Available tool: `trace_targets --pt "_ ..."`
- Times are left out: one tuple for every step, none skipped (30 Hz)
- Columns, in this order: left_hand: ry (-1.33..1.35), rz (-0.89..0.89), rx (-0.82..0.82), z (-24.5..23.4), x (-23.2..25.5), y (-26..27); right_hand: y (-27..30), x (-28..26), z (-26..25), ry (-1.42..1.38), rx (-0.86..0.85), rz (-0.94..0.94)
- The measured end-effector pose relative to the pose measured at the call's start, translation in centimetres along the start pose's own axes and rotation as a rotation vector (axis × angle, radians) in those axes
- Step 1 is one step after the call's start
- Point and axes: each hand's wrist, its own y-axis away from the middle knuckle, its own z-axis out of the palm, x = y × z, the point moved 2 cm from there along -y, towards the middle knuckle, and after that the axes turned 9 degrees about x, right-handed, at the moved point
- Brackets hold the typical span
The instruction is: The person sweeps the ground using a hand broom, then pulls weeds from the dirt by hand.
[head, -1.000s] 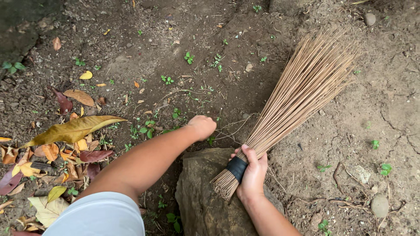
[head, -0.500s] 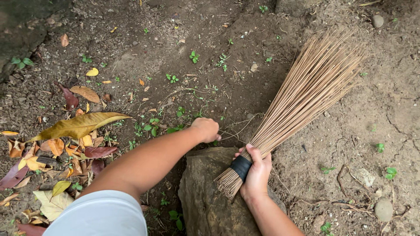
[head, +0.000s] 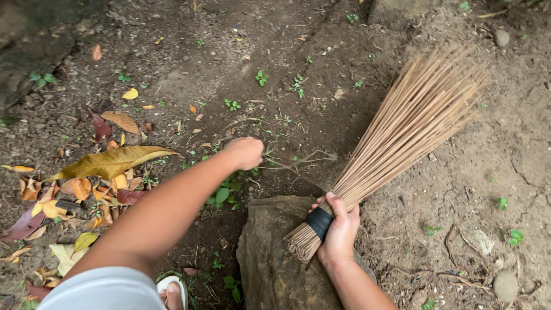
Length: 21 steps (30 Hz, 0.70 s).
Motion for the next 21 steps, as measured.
trace_targets --pt "0.022 -0.061 0.005 0.3 -1.1 0.7 0.0 0.0 0.0 0.003 -0.007 0.001" --pt "0.043 -0.121 0.011 0.6 -2.2 1.4 0.0 -0.1 0.0 0.009 -0.01 -0.004" --pt "0.045 -0.128 0.015 1.2 -3.0 2.2 0.0 -0.2 0.0 0.016 -0.014 -0.009" --pt "0.006 -0.144 0.017 1.8 -3.7 3.3 0.0 -0.1 0.0 0.017 -0.02 -0.007" --pt "-0.034 -0.16 0.019 2.3 -4.1 4.2 0.0 -0.2 0.0 0.024 -0.013 -0.016" --pt "-0.032 -0.168 0.019 2.7 -4.3 4.9 0.0 -0.1 0.0 0.033 -0.006 -0.024" --pt "-0.002 -0.217 0.003 3.0 -4.4 5.7 0.1 -0.1 0.0 0.037 -0.013 -0.02" --pt "0.028 -0.267 -0.013 3.2 -4.4 6.4 0.2 -0.2 0.0 0.032 -0.037 -0.044" --pt "0.032 -0.276 -0.013 3.3 -4.2 7.0 0.3 -0.2 0.1 0.027 -0.061 -0.067" --pt "0.051 -0.311 -0.033 3.5 -3.8 7.3 0.5 -0.2 0.2 0.031 -0.071 -0.065" --pt "0.07 -0.346 -0.054 3.7 -3.6 7.6 0.6 -0.2 0.3 0.057 -0.079 -0.098" --pt "0.074 -0.355 -0.052 4.0 -3.3 7.8 0.8 -0.3 0.5 0.083 -0.088 -0.131" --pt "0.04 -0.306 -0.032 4.2 -3.0 7.9 0.9 -0.3 0.7 0.088 -0.097 -0.129" --pt "0.004 -0.255 -0.014 4.5 -2.9 8.0 1.1 -0.3 0.9 0.085 -0.129 -0.155" --pt "0.007 -0.262 -0.014 4.7 -3.1 8.1 1.3 -0.4 1.1 0.082 -0.161 -0.182" --pt "-0.017 -0.218 -0.009 4.6 -3.3 7.9 1.4 -0.4 1.3 0.082 -0.166 -0.181" --pt "-0.041 -0.174 -0.004 4.5 -3.5 7.8 1.5 -0.5 1.5 0.091 -0.181 -0.174" --pt "-0.042 -0.177 -0.004 4.4 -3.8 7.7 1.7 -0.5 1.6 0.1 -0.193 -0.165" --pt "-0.053 -0.209 -0.044 4.4 -4.1 7.5 1.7 -0.5 1.8 0.1 -0.195 -0.163" --pt "-0.064 -0.24 -0.087 4.3 -4.4 7.5 1.8 -0.4 1.9 0.113 -0.213 -0.15" --pt "-0.063 -0.242 -0.089 4.0 -4.9 7.6 1.8 -0.4 2.0 0.127 -0.231 -0.138"
